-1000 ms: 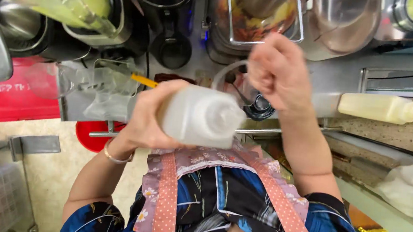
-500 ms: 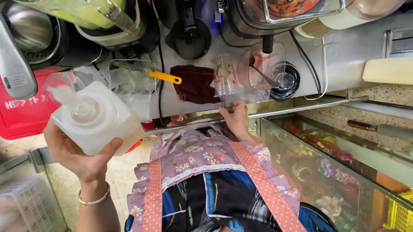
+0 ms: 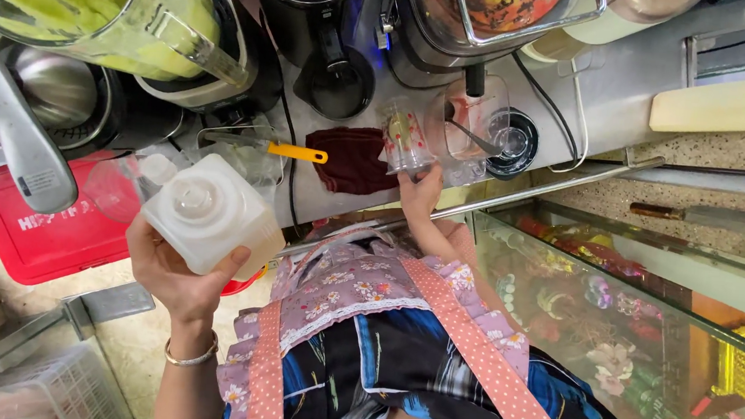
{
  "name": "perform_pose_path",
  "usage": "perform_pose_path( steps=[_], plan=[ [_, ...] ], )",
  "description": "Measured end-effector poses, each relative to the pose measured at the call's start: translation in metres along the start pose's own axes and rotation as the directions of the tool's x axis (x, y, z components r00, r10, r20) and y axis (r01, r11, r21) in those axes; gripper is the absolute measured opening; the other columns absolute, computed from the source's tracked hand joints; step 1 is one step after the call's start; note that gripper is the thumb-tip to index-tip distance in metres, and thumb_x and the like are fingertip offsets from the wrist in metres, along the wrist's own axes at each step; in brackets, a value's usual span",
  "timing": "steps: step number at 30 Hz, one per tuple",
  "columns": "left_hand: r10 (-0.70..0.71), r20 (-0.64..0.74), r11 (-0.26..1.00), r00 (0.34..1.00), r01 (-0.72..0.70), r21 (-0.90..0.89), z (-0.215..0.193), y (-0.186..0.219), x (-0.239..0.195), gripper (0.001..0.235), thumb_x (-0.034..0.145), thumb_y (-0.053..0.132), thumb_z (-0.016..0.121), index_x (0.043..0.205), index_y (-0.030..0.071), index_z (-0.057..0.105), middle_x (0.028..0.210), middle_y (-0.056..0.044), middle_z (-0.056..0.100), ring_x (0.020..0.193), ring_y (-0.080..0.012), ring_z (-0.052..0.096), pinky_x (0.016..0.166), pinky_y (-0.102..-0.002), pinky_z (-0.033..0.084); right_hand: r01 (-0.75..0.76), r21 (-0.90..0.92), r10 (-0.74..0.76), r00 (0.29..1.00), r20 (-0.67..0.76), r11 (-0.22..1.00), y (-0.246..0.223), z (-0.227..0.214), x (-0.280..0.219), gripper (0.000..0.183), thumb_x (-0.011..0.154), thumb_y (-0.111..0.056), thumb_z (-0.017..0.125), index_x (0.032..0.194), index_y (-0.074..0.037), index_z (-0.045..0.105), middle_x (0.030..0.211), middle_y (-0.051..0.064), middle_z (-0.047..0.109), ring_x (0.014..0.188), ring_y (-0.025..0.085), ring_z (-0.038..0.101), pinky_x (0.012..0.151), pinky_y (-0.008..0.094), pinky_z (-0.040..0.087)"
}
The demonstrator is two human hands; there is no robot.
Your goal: The person prepares an avocado drink at a juice stall. They pour milk and syrup from squeeze bottles into a blender pitcher containing avocado, run the blender, then scoop the blended green mixture with a spoon into a serving cup.
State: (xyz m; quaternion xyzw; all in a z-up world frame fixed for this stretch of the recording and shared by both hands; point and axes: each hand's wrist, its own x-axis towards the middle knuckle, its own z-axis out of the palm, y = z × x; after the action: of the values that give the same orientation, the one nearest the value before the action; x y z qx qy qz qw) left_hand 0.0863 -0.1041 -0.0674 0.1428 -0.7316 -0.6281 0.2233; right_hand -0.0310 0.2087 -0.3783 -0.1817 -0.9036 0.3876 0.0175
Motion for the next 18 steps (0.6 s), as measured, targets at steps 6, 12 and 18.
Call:
perform_pose_path(
  steps=[6, 12, 18],
  plan=[
    [0.000, -0.001, 1.000, 1.000, 0.000, 0.023, -0.002, -0.001, 0.001, 0.092, 0.074, 0.013, 0.095, 0.148, -0.001, 0.044, 0.132, -0.012, 0.062, 0.124, -0.0216, 0.065, 0.113, -0.037, 0.053, 0.160, -0.221, -0.166, 0.986, -0.009, 0.962, -0.009, -0.004, 0.002, 0.036, 0.079, -0.021, 0.081, 0.096, 0.002, 0.059, 0.095, 0.022, 0.063, 0.094, 0.043, 0.060, 0.085, 0.053, 0.048],
    [0.000, -0.036, 0.994, 0.999, 0.004, 0.109, -0.008, -0.009, -0.001, 0.094, 0.069, 0.013, 0.096, 0.146, -0.001, 0.044, 0.136, -0.012, 0.061, 0.122, -0.0216, 0.065, 0.112, -0.038, 0.054, 0.211, -0.041, -0.200, 0.963, 0.181, 0.977, -0.021, -0.029, 0.002, 0.025, 0.090, -0.012, 0.070, 0.106, 0.004, 0.057, 0.083, 0.020, 0.070, 0.073, 0.039, 0.069, 0.067, 0.049, 0.053],
    [0.013, -0.041, 0.996, 0.999, -0.010, 0.089, -0.009, -0.013, 0.001, 0.093, 0.069, 0.013, 0.096, 0.145, 0.000, 0.045, 0.135, -0.011, 0.062, 0.121, -0.0210, 0.065, 0.112, -0.038, 0.055, -0.494, 0.327, 0.221, 0.762, 0.609, 0.805, -0.070, -0.072, 0.045, 0.019, 0.095, -0.003, 0.059, 0.112, 0.003, 0.056, 0.087, 0.018, 0.071, 0.057, 0.022, 0.064, 0.047, 0.035, 0.049]
  ],
)
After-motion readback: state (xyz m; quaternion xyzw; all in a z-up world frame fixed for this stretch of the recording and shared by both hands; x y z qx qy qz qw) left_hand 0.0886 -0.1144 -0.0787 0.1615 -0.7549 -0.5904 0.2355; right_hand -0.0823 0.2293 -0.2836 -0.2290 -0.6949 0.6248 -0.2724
